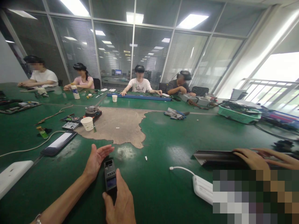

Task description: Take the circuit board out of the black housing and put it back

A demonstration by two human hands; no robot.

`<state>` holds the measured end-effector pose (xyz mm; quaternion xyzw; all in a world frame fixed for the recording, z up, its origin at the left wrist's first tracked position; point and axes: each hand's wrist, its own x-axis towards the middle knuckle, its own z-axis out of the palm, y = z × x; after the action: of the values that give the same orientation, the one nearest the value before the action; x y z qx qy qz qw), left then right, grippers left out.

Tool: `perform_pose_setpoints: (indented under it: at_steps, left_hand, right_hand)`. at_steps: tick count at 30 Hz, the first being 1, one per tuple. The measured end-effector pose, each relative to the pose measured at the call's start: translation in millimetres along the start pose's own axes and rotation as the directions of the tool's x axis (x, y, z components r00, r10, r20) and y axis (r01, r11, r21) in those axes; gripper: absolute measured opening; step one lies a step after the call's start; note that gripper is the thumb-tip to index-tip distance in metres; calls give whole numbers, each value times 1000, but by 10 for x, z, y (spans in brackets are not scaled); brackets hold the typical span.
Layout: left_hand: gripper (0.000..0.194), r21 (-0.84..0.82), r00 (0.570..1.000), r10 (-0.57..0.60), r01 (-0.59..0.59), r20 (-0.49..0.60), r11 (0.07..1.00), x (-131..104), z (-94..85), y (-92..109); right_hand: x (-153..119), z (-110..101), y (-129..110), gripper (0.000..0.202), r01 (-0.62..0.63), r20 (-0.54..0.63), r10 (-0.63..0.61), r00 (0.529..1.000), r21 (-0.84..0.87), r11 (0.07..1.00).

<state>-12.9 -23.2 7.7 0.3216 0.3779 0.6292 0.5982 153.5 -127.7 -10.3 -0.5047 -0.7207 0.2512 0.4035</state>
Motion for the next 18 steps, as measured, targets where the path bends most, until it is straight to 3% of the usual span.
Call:
perform_pose_setpoints:
  at_steps: [8,13,18]
  left_hand:
    - [78,-35,1000,-26,25,-2,999,9,-7,-25]
    - [78,-15,1000,-10,10,1,1000,12,-8,-14]
    - [80,9,1000,1,-1,-7,1000,5,-8,-15]
  right_hand:
    - [168,-405,-261,69,-91,-76,98,992,90,992]
    - [202,-619,-36,66,-170,-153,179,972,72,983]
    - [129,-670,230,65,-241,-151,239,959,9,971]
